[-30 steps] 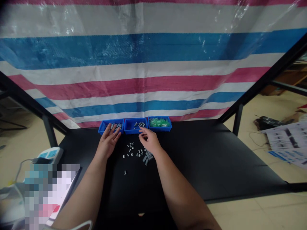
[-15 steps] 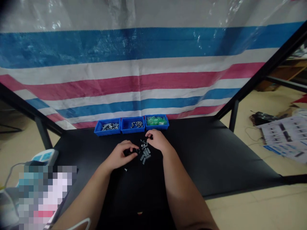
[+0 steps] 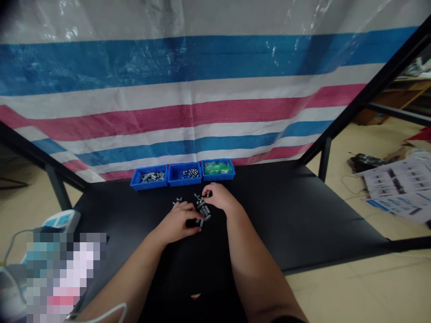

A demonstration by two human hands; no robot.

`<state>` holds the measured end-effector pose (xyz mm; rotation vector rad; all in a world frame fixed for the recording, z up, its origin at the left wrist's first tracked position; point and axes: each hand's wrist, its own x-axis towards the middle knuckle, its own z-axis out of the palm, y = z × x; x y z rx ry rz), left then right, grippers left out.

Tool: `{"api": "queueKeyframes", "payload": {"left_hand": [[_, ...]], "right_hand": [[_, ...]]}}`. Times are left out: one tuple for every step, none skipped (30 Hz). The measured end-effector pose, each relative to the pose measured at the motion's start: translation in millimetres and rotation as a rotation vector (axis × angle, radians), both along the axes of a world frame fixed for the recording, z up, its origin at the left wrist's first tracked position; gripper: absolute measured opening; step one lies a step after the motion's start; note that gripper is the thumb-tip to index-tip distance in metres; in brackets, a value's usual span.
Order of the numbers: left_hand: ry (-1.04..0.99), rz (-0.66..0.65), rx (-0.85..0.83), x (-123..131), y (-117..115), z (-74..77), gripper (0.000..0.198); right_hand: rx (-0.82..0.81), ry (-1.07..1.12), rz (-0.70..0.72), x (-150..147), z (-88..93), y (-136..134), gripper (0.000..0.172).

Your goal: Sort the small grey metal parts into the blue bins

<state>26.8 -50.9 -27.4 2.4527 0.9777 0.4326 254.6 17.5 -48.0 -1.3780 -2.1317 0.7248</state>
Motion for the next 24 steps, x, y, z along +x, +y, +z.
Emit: {"api": "queueKeyframes", "payload": {"left_hand": [[0.003, 0.002, 0.005, 1, -1, 0.3, 0.034], [0.004, 0.004, 0.009, 2, -1, 0.3, 0.034], [0.005, 0.007, 0.012, 3, -2, 0.1, 0.034], [0.005, 0.012, 0.014, 4, -2, -0.5, 0.034], [0.004, 0.020, 0.015, 5, -2, -1.1, 0.033], [0.003, 0.030, 0.017, 6, -2, -1.7, 0.032], [0.001, 0.039, 0.017, 6, -2, -2.1, 0.032], [-0.004, 0.046, 0.017, 6, -3, -2.1, 0.032], [-0.013, 0.050, 0.016, 5, -3, -1.7, 0.031], [-0.032, 0.051, 0.013, 4, -3, -0.9, 0.030], [-0.064, 0.053, 0.005, 2, -2, 0.2, 0.029], [-0.113, 0.057, -0.009, 0, -2, 1.3, 0.028], [-0.179, 0.066, -0.033, -3, 0, 2.1, 0.026], [-0.263, 0.089, -0.067, -5, 1, 2.5, 0.025], [-0.363, 0.128, -0.109, -8, 4, 2.1, 0.025], [-0.477, 0.180, -0.161, -11, 7, 1.1, 0.025], [-0.601, 0.241, -0.221, -14, 11, -0.7, 0.027], [-0.727, 0.307, -0.283, -17, 15, -3.0, 0.029], [-0.852, 0.376, -0.339, -20, 19, -5.6, 0.033], [-0.967, 0.439, -0.386, -24, 24, -8.3, 0.036], [-1.067, 0.498, -0.419, -28, 29, -11.0, 0.040], [-1.149, 0.559, -0.435, -33, 34, -13.6, 0.042], [-1.213, 0.617, -0.440, -37, 39, -16.0, 0.043], [-1.261, 0.674, -0.440, -42, 43, -18.2, 0.043]], "right_hand": [[-0.002, 0.003, 0.007, 0, -0.2, 0, 0.020], [-0.003, 0.003, 0.016, 0, -0.4, -1, 0.022], [-0.003, 0.001, 0.025, -1, -0.7, -1, 0.023], [-0.002, -0.001, 0.032, -1, -1.0, -1, 0.023], [-0.001, -0.002, 0.036, -2, -1.4, -1, 0.021], [0.000, -0.001, 0.038, -2, -1.7, -1, 0.019], [0.002, 0.002, 0.041, -3, -1.9, -1, 0.018], [0.005, 0.005, 0.045, -4, -2.0, -1, 0.017], [0.008, 0.007, 0.051, -4, -1.9, 0, 0.017], [0.013, 0.009, 0.054, -5, -1.6, 0, 0.016], [0.019, 0.013, 0.052, -5, -1.1, 0, 0.015], [0.022, 0.022, 0.046, -6, -0.5, 0, 0.014], [0.024, 0.038, 0.033, -6, 0.3, 0, 0.011], [0.027, 0.061, 0.012, -7, 1.2, -1, 0.008], [0.033, 0.093, -0.015, -9, 2.0, -1, 0.006], [0.042, 0.133, -0.045, -10, 2.8, -2, 0.006], [0.052, 0.178, -0.075, -13, 3.4, -2, 0.007], [0.062, 0.219, -0.098, -15, 4.0, -3, 0.008], [0.071, 0.254, -0.116, -18, 4.6, -4, 0.009], [0.078, 0.281, -0.126, -21, 5.0, -5, 0.011], [0.084, 0.300, -0.129, -24, 5.4, -6, 0.011], [0.092, 0.313, -0.128, -27, 5.7, -6, 0.011], [0.104, 0.322, -0.122, -29, 6.0, -7, 0.010], [0.115, 0.330, -0.112, -32, 6.1, -7, 0.007]]}}
